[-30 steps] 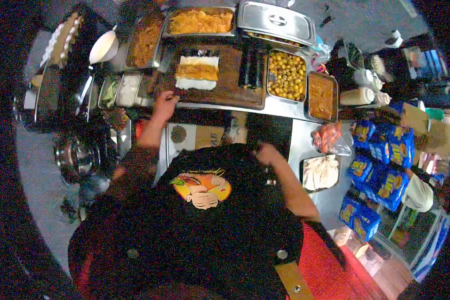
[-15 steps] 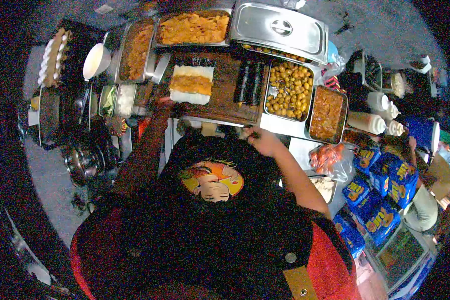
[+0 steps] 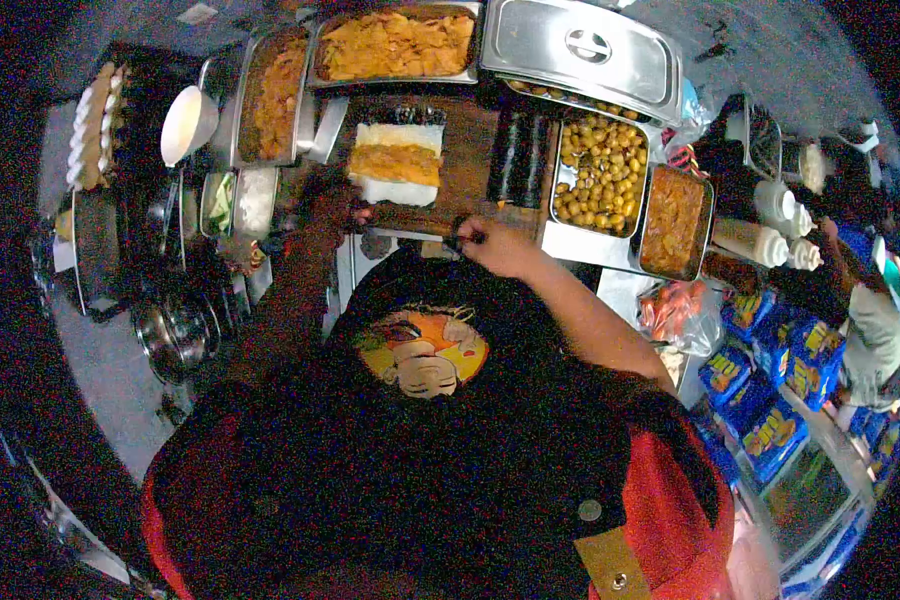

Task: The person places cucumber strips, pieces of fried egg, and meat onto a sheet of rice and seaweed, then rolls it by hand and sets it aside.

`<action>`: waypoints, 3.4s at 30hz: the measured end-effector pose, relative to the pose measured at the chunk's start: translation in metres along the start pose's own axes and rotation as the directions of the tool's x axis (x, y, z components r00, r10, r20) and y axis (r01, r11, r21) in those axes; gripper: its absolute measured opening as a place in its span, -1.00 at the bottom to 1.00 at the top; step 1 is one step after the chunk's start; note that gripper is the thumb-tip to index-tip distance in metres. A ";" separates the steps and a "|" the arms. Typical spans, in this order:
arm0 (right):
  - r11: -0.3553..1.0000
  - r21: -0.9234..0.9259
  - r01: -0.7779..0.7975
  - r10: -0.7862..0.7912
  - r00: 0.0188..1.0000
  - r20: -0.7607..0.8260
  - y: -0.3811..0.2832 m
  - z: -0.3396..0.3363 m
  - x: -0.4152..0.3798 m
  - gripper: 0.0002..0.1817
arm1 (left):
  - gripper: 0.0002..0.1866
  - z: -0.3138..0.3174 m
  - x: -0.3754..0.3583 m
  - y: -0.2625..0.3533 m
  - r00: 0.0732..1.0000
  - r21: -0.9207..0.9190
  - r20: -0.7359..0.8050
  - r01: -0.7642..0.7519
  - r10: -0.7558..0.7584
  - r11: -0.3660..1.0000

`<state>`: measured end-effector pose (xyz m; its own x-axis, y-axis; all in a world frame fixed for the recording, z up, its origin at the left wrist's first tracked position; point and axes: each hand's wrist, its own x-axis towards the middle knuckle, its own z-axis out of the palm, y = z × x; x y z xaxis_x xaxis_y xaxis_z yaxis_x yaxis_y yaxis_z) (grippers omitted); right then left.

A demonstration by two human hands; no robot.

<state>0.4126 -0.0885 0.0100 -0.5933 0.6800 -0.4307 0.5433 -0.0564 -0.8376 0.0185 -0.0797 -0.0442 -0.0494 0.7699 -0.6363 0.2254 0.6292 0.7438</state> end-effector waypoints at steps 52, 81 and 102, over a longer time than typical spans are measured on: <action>0.804 -0.592 0.063 -0.343 0.862 -0.374 -0.055 0.013 0.093 -0.79 | -0.75 -0.016 0.019 0.066 0.677 0.524 0.033 -0.638 0.736 0.564; 0.919 -0.365 -0.151 -0.077 0.837 -0.541 -0.022 -0.026 0.169 -0.61 | -0.61 0.008 0.060 0.116 0.626 0.601 -0.083 -0.589 0.775 0.540; 0.796 -0.550 0.253 -0.482 0.815 -0.323 -0.054 -0.012 0.169 -0.47 | -0.52 0.023 0.072 0.097 0.619 0.648 0.347 -0.702 0.705 0.297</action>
<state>0.2900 0.0380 -0.0135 -0.5533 0.8172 0.1613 0.6089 0.5290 -0.5911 0.0593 0.0347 -0.0226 0.4657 0.8829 0.0596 0.7319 -0.4222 0.5349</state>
